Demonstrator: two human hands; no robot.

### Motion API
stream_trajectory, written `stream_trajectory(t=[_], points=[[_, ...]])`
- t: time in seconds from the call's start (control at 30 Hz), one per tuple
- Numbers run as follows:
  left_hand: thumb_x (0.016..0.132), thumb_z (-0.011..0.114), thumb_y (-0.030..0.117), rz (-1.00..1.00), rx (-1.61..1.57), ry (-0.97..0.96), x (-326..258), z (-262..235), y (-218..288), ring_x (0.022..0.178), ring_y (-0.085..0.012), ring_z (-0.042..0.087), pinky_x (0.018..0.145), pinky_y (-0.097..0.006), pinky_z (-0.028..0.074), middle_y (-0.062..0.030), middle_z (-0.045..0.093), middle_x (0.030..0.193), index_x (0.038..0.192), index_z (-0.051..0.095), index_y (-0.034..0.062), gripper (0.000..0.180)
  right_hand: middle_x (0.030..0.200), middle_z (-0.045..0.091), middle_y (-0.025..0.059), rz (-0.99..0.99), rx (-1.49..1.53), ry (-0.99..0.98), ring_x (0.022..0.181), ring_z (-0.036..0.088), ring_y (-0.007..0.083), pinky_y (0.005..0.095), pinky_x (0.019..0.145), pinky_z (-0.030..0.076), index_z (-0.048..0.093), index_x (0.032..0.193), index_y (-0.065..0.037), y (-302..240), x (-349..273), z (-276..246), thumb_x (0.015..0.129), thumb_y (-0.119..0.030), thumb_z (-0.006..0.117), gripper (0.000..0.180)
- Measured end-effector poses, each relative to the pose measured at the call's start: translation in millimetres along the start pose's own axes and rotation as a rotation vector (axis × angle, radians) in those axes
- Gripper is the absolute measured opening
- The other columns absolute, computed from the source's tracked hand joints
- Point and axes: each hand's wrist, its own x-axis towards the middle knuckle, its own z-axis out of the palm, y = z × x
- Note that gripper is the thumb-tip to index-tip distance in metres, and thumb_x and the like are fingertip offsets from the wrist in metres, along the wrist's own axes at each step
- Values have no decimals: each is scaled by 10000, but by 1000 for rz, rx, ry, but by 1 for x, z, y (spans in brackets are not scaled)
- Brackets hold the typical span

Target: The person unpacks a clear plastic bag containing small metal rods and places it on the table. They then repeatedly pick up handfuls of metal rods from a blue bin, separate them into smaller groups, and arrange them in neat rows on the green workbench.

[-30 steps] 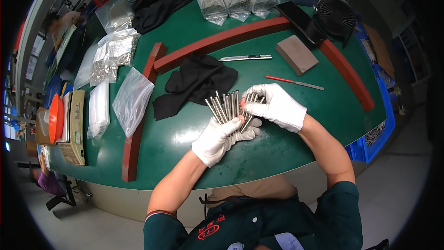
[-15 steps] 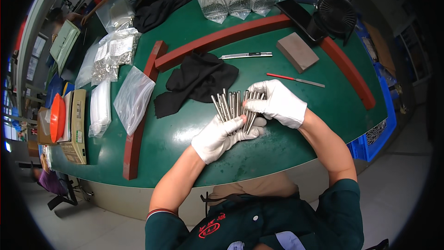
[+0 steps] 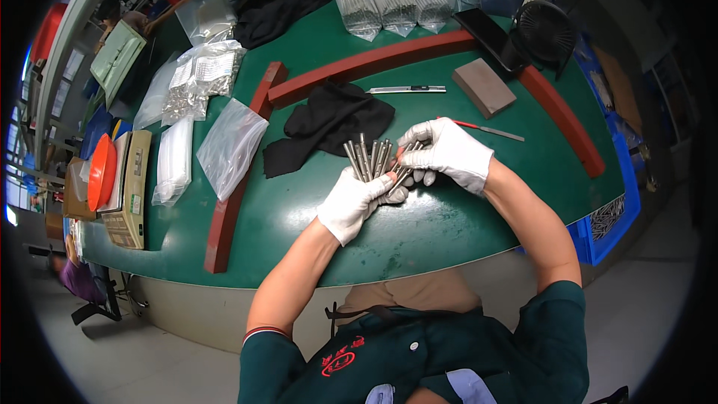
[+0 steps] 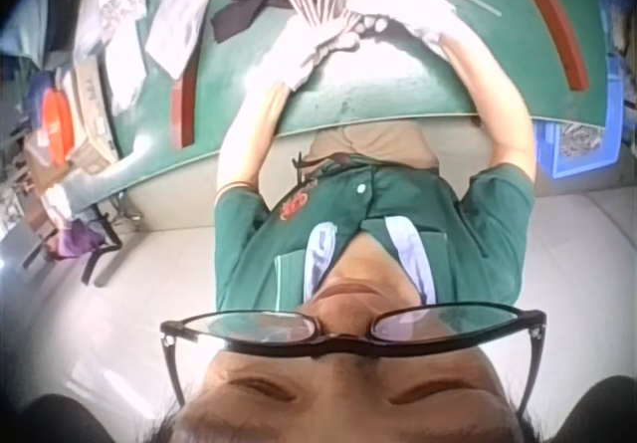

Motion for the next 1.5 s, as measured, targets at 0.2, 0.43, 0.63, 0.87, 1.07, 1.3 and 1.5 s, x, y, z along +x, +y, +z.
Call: stream_trajectory(t=[0.2, 0.43, 0.63, 0.87, 1.07, 1.3, 1.5], points=[[871, 518, 78, 159, -35, 241, -12, -26, 8, 847, -243, 612, 812, -345, 515, -188, 576, 986, 1005, 509, -24, 169, 762, 603, 90, -427, -467, 124, 590, 584, 164, 270, 509, 463, 621, 874, -19, -5, -11, 13, 724, -74, 642, 161], [856, 542, 77, 219, -173, 227, -15, -34, 10, 902, -288, 597, 828, -343, 524, -205, 563, 991, 1023, 499, -22, 200, 716, 467, 59, -966, -1578, 168, 569, 505, 160, 274, 465, 437, 542, 676, -63, 46, -39, 73, 697, -142, 533, 81], [864, 543, 106, 148, -35, 182, -15, -24, 1, 922, -253, 597, 839, -326, 510, -188, 576, 993, 1013, 520, -21, 197, 767, 484, 77, -718, -1474, 52, 662, 526, 205, 301, 562, 445, 539, 780, -54, 49, -54, 88, 683, -190, 605, 180], [877, 523, 103, 201, 23, 154, -14, -8, -12, 919, -213, 591, 856, -314, 483, -152, 586, 980, 1026, 516, -6, 184, 806, 505, 93, -617, -1420, -136, 733, 545, 241, 343, 639, 444, 542, 843, -51, 34, -54, 84, 676, -219, 653, 261], [872, 540, 129, 209, -40, 134, -12, -7, -14, 951, -234, 578, 871, -326, 475, -175, 571, 1018, 1039, 504, -9, 219, 743, 549, 55, -505, -1323, 37, 725, 560, 238, 364, 645, 448, 591, 861, -74, 33, -59, 58, 686, -202, 638, 222], [858, 561, 140, 230, -125, 93, -7, -9, -17, 986, -263, 566, 900, -359, 463, -192, 563, 1040, 1032, 505, -9, 236, 783, 497, 56, -728, -1307, 116, 774, 497, 216, 329, 634, 381, 545, 832, -73, 39, -56, 69, 648, -323, 671, 335], [844, 579, 135, 194, -159, 89, -10, -12, -9, 1009, -277, 550, 923, -372, 449, -187, 557, 1044, 1026, 509, -2, 238, 814, 487, 52, -780, -1358, 36, 822, 489, 201, 327, 670, 376, 546, 868, -80, 49, -46, 68, 686, -321, 644, 318]])
